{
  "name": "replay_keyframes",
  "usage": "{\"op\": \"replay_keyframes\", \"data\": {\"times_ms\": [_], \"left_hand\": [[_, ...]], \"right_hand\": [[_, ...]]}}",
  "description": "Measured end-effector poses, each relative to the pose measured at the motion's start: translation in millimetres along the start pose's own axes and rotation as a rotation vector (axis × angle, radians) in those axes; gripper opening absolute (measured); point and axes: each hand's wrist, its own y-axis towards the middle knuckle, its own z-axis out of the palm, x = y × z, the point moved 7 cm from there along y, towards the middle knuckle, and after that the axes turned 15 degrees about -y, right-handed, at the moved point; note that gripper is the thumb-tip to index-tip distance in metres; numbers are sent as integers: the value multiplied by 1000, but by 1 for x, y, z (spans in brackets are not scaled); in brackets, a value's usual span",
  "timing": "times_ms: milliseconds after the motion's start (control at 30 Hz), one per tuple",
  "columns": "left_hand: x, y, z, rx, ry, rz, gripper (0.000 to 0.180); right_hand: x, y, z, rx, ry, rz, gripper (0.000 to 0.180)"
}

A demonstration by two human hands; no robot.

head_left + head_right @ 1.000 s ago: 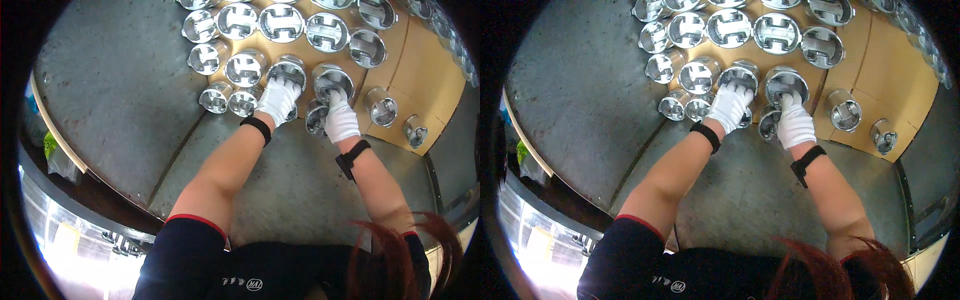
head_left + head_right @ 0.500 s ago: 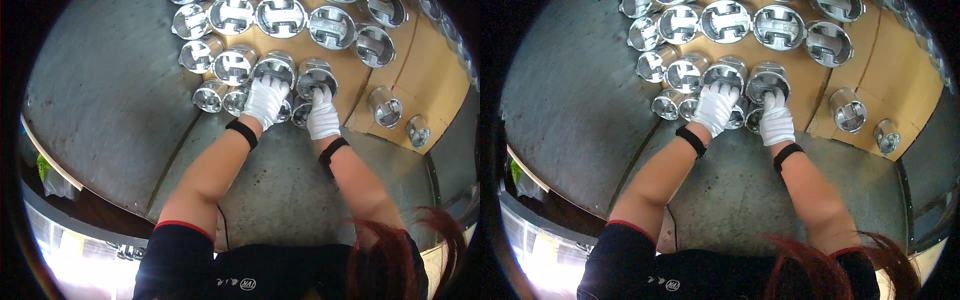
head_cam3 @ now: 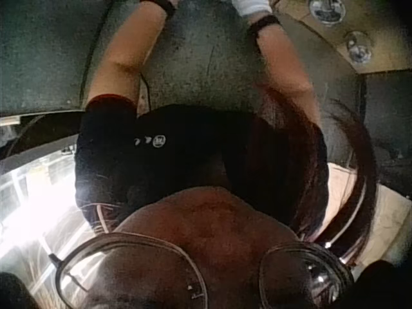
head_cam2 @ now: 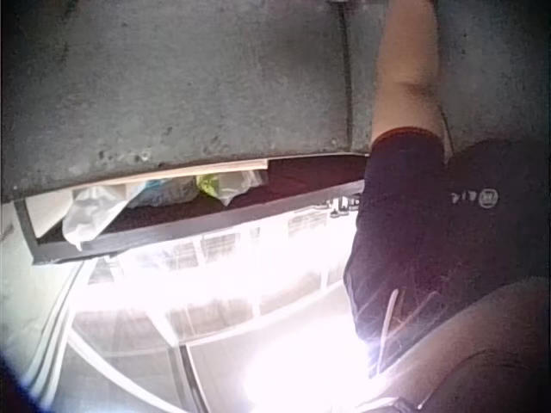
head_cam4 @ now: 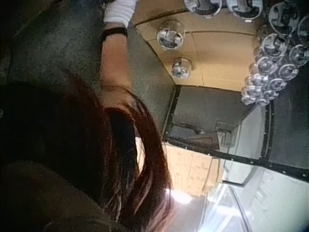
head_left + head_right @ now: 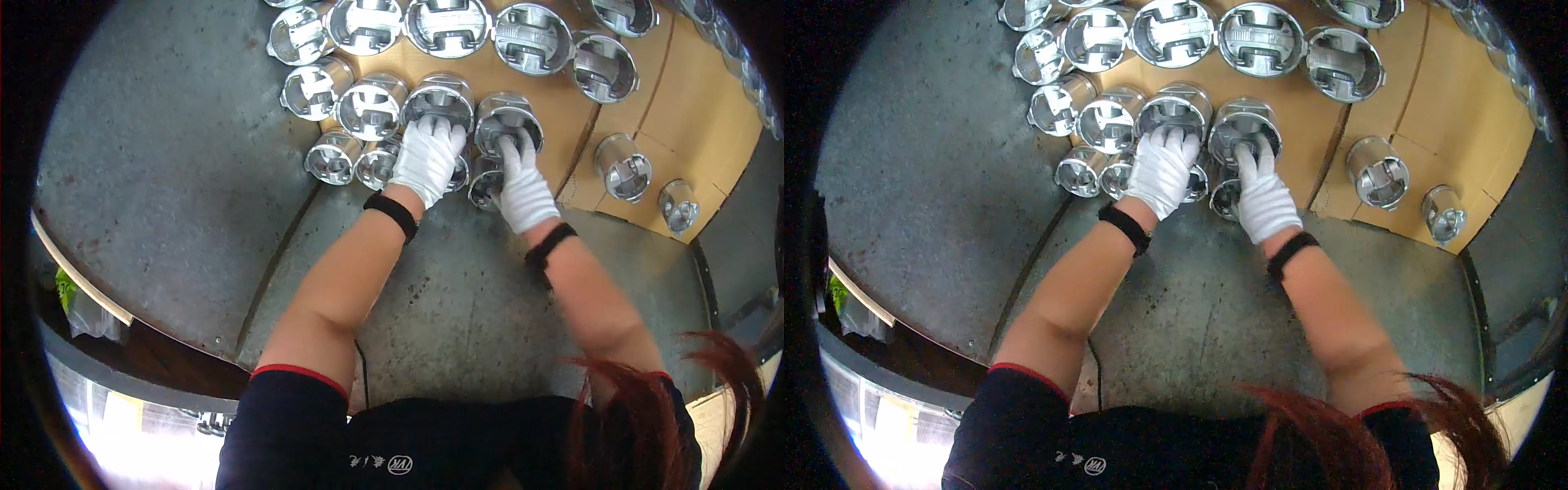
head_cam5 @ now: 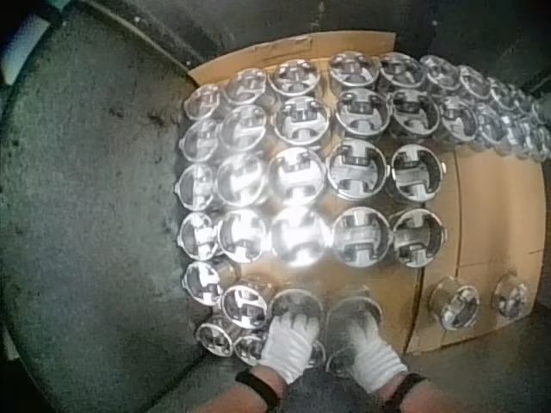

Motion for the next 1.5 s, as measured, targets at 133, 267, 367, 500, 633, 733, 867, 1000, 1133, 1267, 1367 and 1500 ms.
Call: {"op": "replay_keyframes", "data": {"times_ms": [133,267,367,500,633,733,867,1000,1133,1267,1367,1500], "left_hand": [[2,-7,3,50,35,3,30],[2,-11,4,35,46,-39,34],[-6,-13,-2,-112,2,-7,43],[-45,-20,-23,-62,-296,142,32],[-90,-41,18,467,-295,305,23],[-106,-36,56,485,-29,328,27],[-101,-20,90,594,-158,121,27],[-105,-16,88,602,-120,100,21],[-105,-17,95,541,-175,69,21],[-101,-22,72,559,-211,141,20],[-97,-27,41,430,-294,231,21],[-94,-20,14,275,-321,263,21]], "right_hand": [[-62,-44,-77,-251,37,-61,53],[-291,-106,-110,-508,-21,523,43],[-384,-138,-79,-317,178,893,46],[-415,-143,-39,-560,518,1065,58],[-357,-95,-65,-586,925,1101,60],[-335,-70,-75,-574,883,825,62],[-288,-34,-77,-441,704,720,72],[-283,-27,-68,-410,559,661,70],[-284,-27,-60,-504,317,545,71],[-276,-32,-56,-469,297,530,74],[-231,-36,-56,-455,301,331,71],[-150,-44,-60,-323,-78,49,71]]}}
